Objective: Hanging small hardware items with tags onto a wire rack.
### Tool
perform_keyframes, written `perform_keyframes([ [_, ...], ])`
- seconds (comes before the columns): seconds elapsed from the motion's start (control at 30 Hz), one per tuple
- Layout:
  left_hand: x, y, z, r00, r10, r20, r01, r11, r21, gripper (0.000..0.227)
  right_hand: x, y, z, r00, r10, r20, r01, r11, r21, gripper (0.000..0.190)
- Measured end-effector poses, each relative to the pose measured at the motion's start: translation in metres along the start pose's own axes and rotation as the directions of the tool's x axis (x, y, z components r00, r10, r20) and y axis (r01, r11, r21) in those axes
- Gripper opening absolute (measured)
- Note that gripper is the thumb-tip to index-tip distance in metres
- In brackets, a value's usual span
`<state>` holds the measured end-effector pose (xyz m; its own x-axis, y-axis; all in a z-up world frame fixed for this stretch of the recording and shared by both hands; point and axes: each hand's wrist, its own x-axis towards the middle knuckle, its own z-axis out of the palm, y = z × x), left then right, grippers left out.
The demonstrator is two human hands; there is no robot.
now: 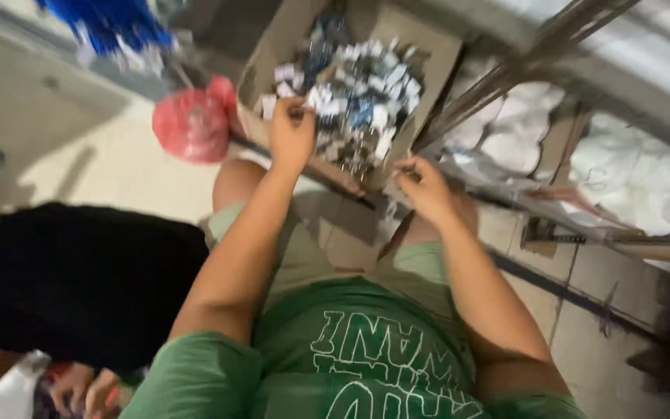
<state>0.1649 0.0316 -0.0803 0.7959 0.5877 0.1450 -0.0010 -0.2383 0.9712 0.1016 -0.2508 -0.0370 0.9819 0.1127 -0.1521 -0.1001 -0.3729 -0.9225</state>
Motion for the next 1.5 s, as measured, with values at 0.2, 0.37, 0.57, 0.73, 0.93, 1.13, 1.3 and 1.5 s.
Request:
perform_keyframes([
  [0.2, -0.015, -0.014, -0.003, 0.955, 0.143, 0.26, -0.132, 0.989, -0.06, 0.024, 0.019, -0.008, -0.001, 0.981, -0.013, 0.193, 0.071, 0.953, -0.294, 0.025],
  [0.37, 0.004, -0.024, 0.005, 0.947, 0.298, 0.125, -0.298, 0.955, -0.019, 0.016, 0.065, -0.014, 0.024, 0.959, 0.138, 0.248, 0.041, 0.797, -0.602, 0.032],
  [0.57, 0.015, -0.029, 0.002, 0.971, 0.236, 0.034, -0.239, 0.966, 0.096, 0.02, 0.141, 0.004, 0.052, 0.889, 0.088, 0.449, 0.288, 0.656, -0.698, 0.041],
  [0.73, 0.023, -0.025, -0.003, 0.948, 0.296, 0.121, -0.317, 0.916, 0.247, 0.019, 0.155, -0.021, 0.097, 0.832, 0.487, 0.266, 0.172, 0.23, -0.958, 0.03],
  [0.93, 0.021, -0.041, -0.013, 0.739, 0.198, 0.644, -0.614, 0.591, 0.523, 0.015, 0.19, 0.059, 0.117, 0.61, 0.589, 0.53, 0.457, 0.284, -0.843, 0.035],
  [1.13, 0.008, -0.065, -0.011, 0.675, 0.003, 0.738, -0.709, 0.282, 0.647, 0.02, 0.194, 0.077, 0.123, 0.579, 0.665, 0.472, 0.544, 0.116, -0.831, 0.032],
  [1.3, 0.007, -0.067, -0.008, 0.707, 0.087, 0.702, -0.673, 0.388, 0.63, 0.008, 0.191, 0.101, 0.127, 0.595, 0.651, 0.471, 0.584, 0.052, -0.81, 0.03],
  [1.5, 0.001, -0.073, -0.003, 0.733, 0.272, 0.624, -0.68, 0.331, 0.654, 0.023, 0.185, 0.081, 0.126, 0.623, 0.627, 0.466, 0.626, -0.044, -0.778, 0.033],
])
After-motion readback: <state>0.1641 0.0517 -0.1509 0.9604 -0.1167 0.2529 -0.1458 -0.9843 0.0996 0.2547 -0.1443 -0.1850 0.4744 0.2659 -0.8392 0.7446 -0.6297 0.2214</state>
